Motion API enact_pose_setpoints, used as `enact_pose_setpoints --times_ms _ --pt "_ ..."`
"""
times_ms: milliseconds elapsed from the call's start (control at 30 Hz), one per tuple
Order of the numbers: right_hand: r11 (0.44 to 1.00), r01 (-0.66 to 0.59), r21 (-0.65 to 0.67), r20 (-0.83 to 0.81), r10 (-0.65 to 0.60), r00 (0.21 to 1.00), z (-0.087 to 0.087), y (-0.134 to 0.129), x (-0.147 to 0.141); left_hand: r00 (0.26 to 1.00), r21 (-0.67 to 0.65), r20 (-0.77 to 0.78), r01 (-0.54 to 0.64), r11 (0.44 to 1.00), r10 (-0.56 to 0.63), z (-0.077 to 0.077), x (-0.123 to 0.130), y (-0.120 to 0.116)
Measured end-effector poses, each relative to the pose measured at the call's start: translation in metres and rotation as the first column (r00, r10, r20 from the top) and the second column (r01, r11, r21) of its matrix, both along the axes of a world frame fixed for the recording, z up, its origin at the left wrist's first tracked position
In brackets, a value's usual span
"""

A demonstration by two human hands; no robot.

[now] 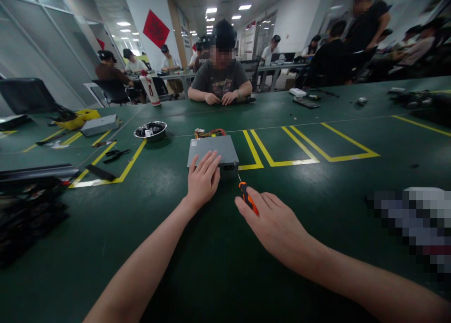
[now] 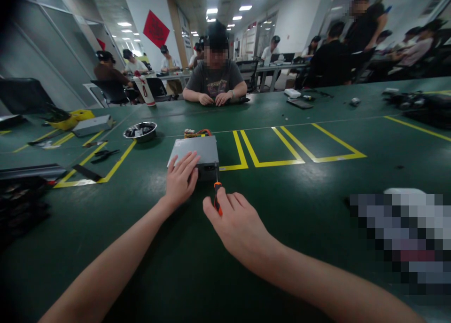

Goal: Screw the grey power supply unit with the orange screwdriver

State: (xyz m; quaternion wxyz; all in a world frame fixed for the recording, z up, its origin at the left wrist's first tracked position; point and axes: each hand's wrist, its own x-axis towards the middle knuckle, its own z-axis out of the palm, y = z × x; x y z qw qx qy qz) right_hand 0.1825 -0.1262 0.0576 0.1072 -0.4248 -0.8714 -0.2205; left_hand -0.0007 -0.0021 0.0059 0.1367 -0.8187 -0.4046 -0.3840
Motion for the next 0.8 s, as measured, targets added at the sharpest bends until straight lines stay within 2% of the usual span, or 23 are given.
enact_pose_setpoints --times_ms 200,333,500,633,800 --pt "0.999 0.030 0.025 -0.058 -0.029 0.998 -0.004 0.002 -0.002 0.999 -0.015 -0.044 0.003 1.000 -0.004 -0.005 0.004 -0.002" --pt "0.998 0.055 0.041 -0.006 -0.055 0.998 -0.009 0.002 -0.005 0.999 -0.014 -0.030 0.011 1.000 -0.012 -0.004 0.003 -0.001" --pt "0.992 0.021 0.123 -0.016 -0.019 1.000 -0.011 0.002 -0.004 0.999 -0.031 -0.030 0.015 0.999 -0.016 -0.003 0.003 -0.001" --pt "0.980 0.066 0.186 -0.092 -0.050 0.995 -0.006 0.005 -0.002 0.999 -0.041 -0.033 0.014 0.999 -0.015 -0.003 0.002 0.000" --pt "0.986 0.140 0.087 -0.123 -0.129 0.984 0.000 0.005 0.000 0.999 -0.039 -0.031 0.013 0.999 -0.014 -0.005 0.001 0.001"
